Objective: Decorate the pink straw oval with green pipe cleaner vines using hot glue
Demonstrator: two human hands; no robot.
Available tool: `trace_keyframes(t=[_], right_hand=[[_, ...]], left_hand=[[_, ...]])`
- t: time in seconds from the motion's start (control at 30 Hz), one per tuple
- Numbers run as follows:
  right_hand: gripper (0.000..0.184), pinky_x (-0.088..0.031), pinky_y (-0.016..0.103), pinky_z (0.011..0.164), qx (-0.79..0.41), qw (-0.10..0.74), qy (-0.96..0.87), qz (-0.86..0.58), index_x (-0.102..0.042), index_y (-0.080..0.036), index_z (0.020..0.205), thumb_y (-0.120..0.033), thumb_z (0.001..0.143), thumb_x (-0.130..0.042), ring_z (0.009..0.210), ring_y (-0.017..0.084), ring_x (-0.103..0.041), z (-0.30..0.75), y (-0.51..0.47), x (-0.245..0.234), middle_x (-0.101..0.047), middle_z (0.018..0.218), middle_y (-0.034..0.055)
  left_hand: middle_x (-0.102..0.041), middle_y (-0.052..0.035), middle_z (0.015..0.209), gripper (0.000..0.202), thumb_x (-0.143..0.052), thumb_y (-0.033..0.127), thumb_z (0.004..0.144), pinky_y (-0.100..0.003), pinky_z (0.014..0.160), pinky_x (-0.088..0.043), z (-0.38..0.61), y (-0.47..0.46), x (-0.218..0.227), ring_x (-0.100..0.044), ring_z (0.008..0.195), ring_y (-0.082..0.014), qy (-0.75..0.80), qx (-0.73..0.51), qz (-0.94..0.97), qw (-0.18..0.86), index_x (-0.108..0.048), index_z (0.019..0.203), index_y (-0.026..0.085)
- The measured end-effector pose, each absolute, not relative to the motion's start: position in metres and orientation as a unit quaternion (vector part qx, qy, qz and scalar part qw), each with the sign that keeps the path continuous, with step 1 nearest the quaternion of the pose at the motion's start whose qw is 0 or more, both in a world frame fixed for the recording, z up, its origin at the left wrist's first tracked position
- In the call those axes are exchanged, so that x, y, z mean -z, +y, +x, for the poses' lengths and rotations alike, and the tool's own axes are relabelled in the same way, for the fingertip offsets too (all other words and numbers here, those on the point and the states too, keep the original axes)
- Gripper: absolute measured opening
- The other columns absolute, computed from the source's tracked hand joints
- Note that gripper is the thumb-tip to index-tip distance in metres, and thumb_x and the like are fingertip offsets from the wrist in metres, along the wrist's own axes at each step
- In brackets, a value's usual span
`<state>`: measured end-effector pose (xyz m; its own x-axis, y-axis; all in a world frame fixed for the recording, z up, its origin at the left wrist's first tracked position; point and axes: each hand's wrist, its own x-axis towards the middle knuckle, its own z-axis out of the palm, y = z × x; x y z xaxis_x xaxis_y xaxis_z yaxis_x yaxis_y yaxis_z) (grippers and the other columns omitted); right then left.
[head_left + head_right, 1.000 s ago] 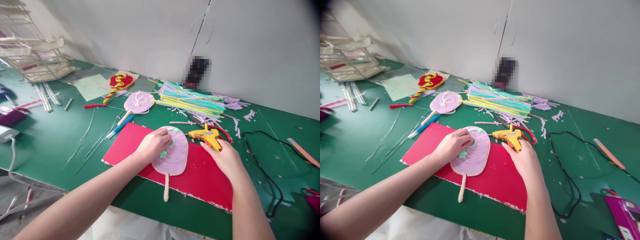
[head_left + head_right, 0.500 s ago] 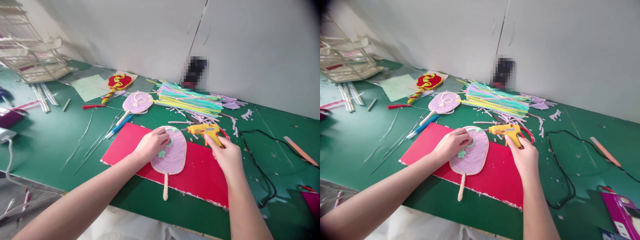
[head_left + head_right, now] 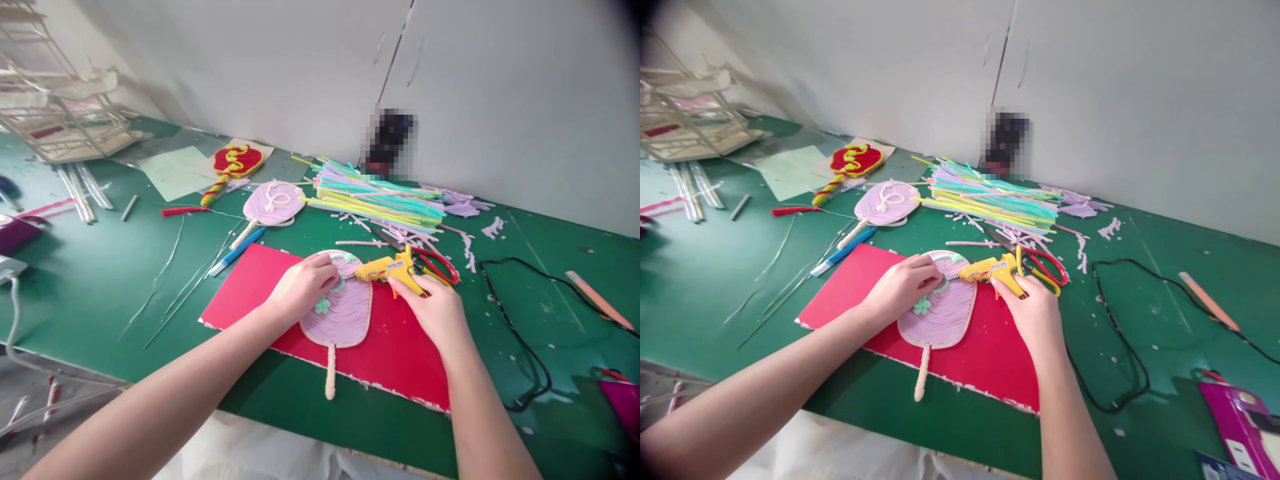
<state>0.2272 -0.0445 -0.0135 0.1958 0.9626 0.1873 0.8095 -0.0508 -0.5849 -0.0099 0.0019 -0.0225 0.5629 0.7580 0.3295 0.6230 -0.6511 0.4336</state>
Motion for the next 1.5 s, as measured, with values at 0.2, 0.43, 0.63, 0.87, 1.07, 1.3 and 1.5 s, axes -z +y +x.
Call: trace_keyframes(t=[0.2,0.43,0.63,0.87,1.07,1.3,1.5], right_hand=[[0.039,-0.04,0.026,0.058,-0.077,0.298,-0.639,-0.705,-0.069,-0.019,0.076,-0.056,0.078,-0.058,0.067,0.017,-0.058,0.227,-0.045,0.016,-0.063,0.074,0.004],[0.037,-0.038,0.026,0.057,-0.073,0.297,-0.646,-0.699,-0.069,-0.018,0.074,-0.053,0.079,-0.059,0.062,0.015,-0.056,0.226,-0.044,0.016,-0.062,0.071,0.0038],[0.039,-0.039,0.026,0.057,-0.082,0.298,-0.641,-0.703,-0.069,-0.018,0.075,-0.055,0.079,-0.057,0.063,0.016,-0.056,0.225,-0.044,0.014,-0.062,0.072,0.0045],[0.044,-0.043,0.028,0.063,-0.092,0.308,-0.626,-0.71,-0.071,-0.018,0.083,-0.059,0.078,-0.056,0.073,0.02,-0.062,0.225,-0.044,0.017,-0.067,0.082,0.008],[0.041,-0.043,0.027,0.063,-0.094,0.3,-0.63,-0.71,-0.071,-0.019,0.083,-0.056,0.08,-0.056,0.07,0.018,-0.061,0.225,-0.044,0.018,-0.066,0.08,0.0061],[0.034,-0.046,0.029,0.066,-0.106,0.3,-0.623,-0.715,-0.069,-0.019,0.082,-0.052,0.08,-0.059,0.076,0.02,-0.063,0.226,-0.045,0.02,-0.067,0.086,0.0066],[0.03,-0.047,0.028,0.067,-0.122,0.302,-0.613,-0.72,-0.068,-0.019,0.082,-0.049,0.079,-0.061,0.076,0.019,-0.063,0.225,-0.045,0.02,-0.067,0.085,0.0057]], left_hand=[[-0.057,-0.0026,0.078,0.024,-0.043,0.018,0.091,-0.024,0.067,-0.046,-0.009,0.002,0.023,-0.056,0.077,-0.0139,0.398,-0.25,0.873,0.133,-0.059,0.073,0.017],[-0.064,-0.0045,0.094,0.02,-0.046,0.021,0.092,-0.024,0.074,-0.05,-0.016,-0.002,0.02,-0.061,0.081,-0.0138,0.412,-0.27,0.853,0.172,-0.065,0.089,0.017],[-0.066,-0.0072,0.102,0.024,-0.04,0.021,0.094,-0.028,0.077,-0.052,-0.026,-0.002,0.006,-0.062,0.09,-0.0176,0.408,-0.245,0.869,0.136,-0.063,0.101,0.016],[-0.067,-0.0087,0.099,0.026,-0.036,0.02,0.096,-0.028,0.079,-0.05,-0.013,0.032,-0.003,-0.062,0.092,-0.0162,0.401,-0.344,0.837,0.139,-0.061,0.1,0.014],[-0.068,-0.0092,0.109,0.025,-0.039,0.02,0.095,-0.031,0.083,-0.049,-0.017,0.011,-0.004,-0.062,0.099,-0.0175,0.223,-0.275,0.934,0.056,-0.059,0.109,0.014],[-0.06,-0.0093,0.127,0.034,-0.044,0.03,0.094,-0.04,0.099,-0.046,-0.058,-0.011,0.009,-0.056,0.116,-0.0228,0.197,-0.187,0.962,0.027,-0.056,0.122,0.015],[-0.042,-0.0071,0.145,0.048,-0.046,0.045,0.092,-0.05,0.105,-0.039,-0.066,-0.006,0.011,-0.039,0.133,-0.0306,0.229,-0.122,0.965,0.042,-0.047,0.135,0.025]])
